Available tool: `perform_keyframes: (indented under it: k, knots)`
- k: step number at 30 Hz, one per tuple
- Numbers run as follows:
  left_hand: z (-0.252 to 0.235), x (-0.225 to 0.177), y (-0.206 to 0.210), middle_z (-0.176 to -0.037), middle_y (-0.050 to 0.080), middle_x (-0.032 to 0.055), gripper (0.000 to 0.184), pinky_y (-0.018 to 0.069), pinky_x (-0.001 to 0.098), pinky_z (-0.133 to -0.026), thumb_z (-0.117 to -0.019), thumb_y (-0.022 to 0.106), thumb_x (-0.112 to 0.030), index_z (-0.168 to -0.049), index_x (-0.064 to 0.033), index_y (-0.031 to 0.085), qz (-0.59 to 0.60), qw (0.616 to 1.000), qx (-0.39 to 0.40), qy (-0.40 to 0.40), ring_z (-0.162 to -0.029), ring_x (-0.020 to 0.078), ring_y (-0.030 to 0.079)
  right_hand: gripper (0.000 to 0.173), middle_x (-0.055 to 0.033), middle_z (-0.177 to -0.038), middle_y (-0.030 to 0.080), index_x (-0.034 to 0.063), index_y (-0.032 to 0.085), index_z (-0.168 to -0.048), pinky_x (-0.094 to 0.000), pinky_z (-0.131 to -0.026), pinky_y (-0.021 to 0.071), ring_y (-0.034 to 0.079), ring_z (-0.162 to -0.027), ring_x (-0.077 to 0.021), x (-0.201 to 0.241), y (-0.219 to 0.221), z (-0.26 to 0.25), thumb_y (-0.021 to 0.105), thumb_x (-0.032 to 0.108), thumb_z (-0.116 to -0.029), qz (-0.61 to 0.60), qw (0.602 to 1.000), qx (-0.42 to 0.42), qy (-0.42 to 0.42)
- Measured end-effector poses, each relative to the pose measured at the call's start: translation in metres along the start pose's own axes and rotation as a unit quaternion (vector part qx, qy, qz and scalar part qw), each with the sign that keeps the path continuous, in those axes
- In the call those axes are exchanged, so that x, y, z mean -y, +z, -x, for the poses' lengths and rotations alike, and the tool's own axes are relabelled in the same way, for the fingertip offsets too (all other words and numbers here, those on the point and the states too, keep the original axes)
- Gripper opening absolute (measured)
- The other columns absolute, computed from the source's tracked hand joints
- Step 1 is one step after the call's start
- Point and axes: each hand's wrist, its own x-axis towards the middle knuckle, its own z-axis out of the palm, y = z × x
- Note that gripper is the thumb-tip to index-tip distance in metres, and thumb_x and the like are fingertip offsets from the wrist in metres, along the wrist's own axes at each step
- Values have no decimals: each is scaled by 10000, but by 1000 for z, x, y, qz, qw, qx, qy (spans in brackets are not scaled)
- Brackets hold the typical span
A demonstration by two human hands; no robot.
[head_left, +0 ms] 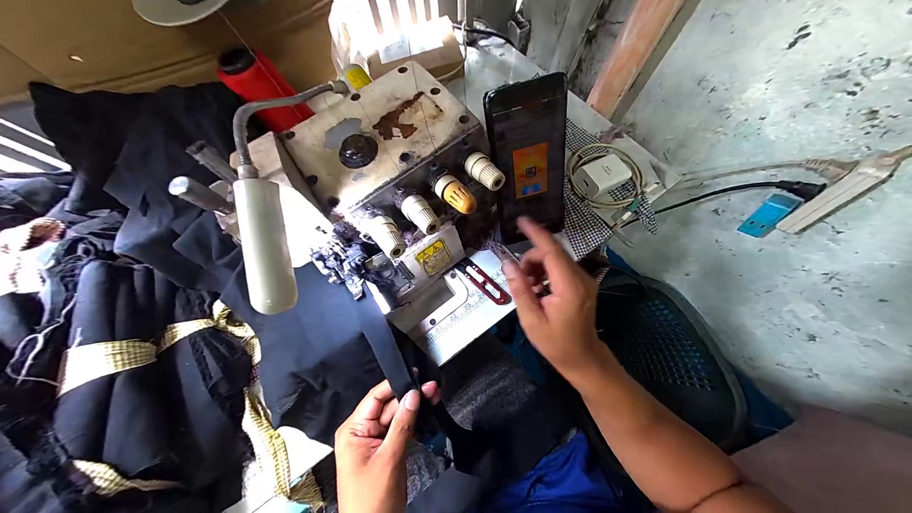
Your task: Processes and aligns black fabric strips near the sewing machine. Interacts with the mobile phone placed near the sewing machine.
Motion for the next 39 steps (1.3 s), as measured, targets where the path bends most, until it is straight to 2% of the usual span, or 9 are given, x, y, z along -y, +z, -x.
perform_keyframes:
  k: [3,6,7,10,12,16,20,31,39]
  knots:
    - [3,-14,2,-950,787,114,190,633,318,-833,-1000,642,-96,-1164,-31,712,55,998,37,-3,-871,189,774,344,-99,-1087,706,12,652,-1298,-322,-797,617,702,-939,-146,25,33,13,646,162,-988,-135,987,85,18]
    - [2,-20,7,-929,785,97,179,640,322,-818,-993,658,-125,-1141,-51,725,69,997,37,-3,-850,181,774,370,-124,-1201,714,-14,669,-1287,-334,-942,593,702,-1073,-156,44,66,21,645,228,-1009,-277,939,195,58]
    - [2,-19,8,-920,784,97,167,640,317,-804,-994,657,-129,-1121,-50,730,60,998,31,-3,-839,176,772,382,-120,-1150,731,-29,656,-1298,-319,-940,588,710,-1038,-137,47,72,24,646,222,-1010,-313,921,218,77]
    - [4,-7,7,-890,783,115,134,644,312,-756,-1002,629,-84,-1067,-17,724,18,1000,4,-12,-810,180,773,277,-57,-934,749,-23,677,-1226,-263,-794,593,703,-830,-74,50,72,34,632,139,-1005,-341,902,239,115]
    - [9,8,4,-868,782,117,119,642,296,-722,-987,613,-32,-1028,5,719,-10,1000,-13,-23,-785,172,771,223,-61,-948,744,-22,697,-1168,-242,-795,591,700,-830,-62,45,63,41,643,98,-987,-349,886,273,137]
    - [19,35,1,-778,754,25,103,593,209,-642,-961,659,-68,-953,-33,755,-72,997,-29,-16,-669,66,702,197,-85,-1006,742,-38,720,-1127,-224,-794,596,703,-851,-64,40,48,57,645,37,-961,-376,855,306,186]
    - [22,42,-1,-733,726,-2,85,563,184,-621,-948,684,-77,-924,-43,758,-74,997,-16,-7,-625,31,655,183,-69,-987,722,-33,718,-1115,-210,-672,580,672,-756,-52,43,44,65,627,30,-969,-402,833,311,220]
    - [23,35,-12,-859,767,54,95,610,236,-744,-954,694,-97,-953,-38,769,-54,998,12,9,-780,102,731,169,-36,-894,727,-3,736,-1031,-214,-761,568,673,-810,-31,36,33,68,640,132,-1002,-334,856,354,177]
    - [26,38,-11,-805,752,52,92,592,218,-687,-937,708,-86,-935,-24,776,-57,998,19,-9,-711,79,700,123,-52,-880,718,-23,720,-1014,-238,-717,588,678,-756,-66,37,35,80,634,61,-983,-373,826,361,221]
